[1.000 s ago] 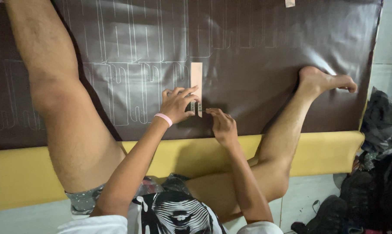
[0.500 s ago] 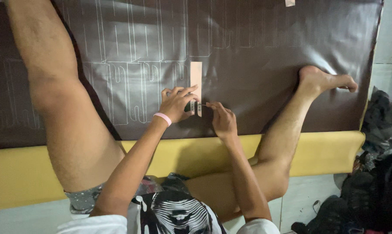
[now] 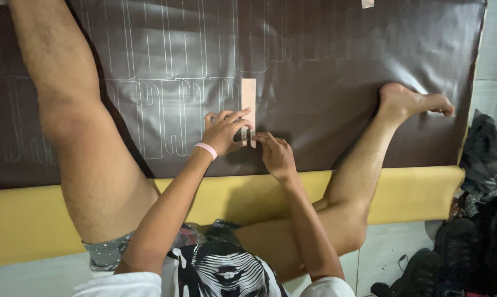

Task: The person sits on the floor and uses a small wooden guide and a scoring tool to make straight indentations along pre-drawn lines on a large brown sheet. They repeatedly reposition the guide and score multiple sections of the material.

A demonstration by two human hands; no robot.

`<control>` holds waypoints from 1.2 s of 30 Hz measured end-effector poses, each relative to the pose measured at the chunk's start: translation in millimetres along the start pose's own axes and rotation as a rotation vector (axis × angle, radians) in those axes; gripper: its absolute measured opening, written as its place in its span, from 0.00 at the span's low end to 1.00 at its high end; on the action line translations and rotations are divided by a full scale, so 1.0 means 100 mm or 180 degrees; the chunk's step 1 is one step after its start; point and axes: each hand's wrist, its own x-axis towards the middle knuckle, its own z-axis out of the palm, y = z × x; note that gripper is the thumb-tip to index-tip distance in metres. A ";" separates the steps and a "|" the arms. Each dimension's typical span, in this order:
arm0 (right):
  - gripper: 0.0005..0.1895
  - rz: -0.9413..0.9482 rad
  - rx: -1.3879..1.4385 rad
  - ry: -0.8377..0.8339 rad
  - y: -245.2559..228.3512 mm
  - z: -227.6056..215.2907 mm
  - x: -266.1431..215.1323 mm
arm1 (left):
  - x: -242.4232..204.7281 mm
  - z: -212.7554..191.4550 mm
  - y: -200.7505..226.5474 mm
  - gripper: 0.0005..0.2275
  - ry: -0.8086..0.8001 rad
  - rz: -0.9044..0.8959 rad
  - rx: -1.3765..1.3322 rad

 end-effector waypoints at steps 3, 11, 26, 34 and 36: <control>0.13 0.0120 0.0044 -0.0010 -0.01 0.02 0.02 | 0.00 0.00 -0.03 0.20 0.0026 0.0028 0.0008; 0.12 0.0023 0.0060 0.0140 0.00 0.04 0.03 | 0.02 -0.01 -0.02 0.21 0.0005 0.0030 0.0060; 0.10 0.0311 0.0291 0.0539 0.19 -0.08 -0.04 | -0.03 -0.10 0.09 0.27 -0.0087 0.0090 0.0325; 0.10 0.0149 0.0198 0.0917 0.34 -0.16 -0.07 | -0.13 -0.18 0.18 0.25 0.0047 0.0116 0.0834; 0.10 0.0238 0.0223 0.0980 0.37 -0.19 -0.09 | -0.14 -0.16 0.14 0.20 0.0303 0.0128 0.1069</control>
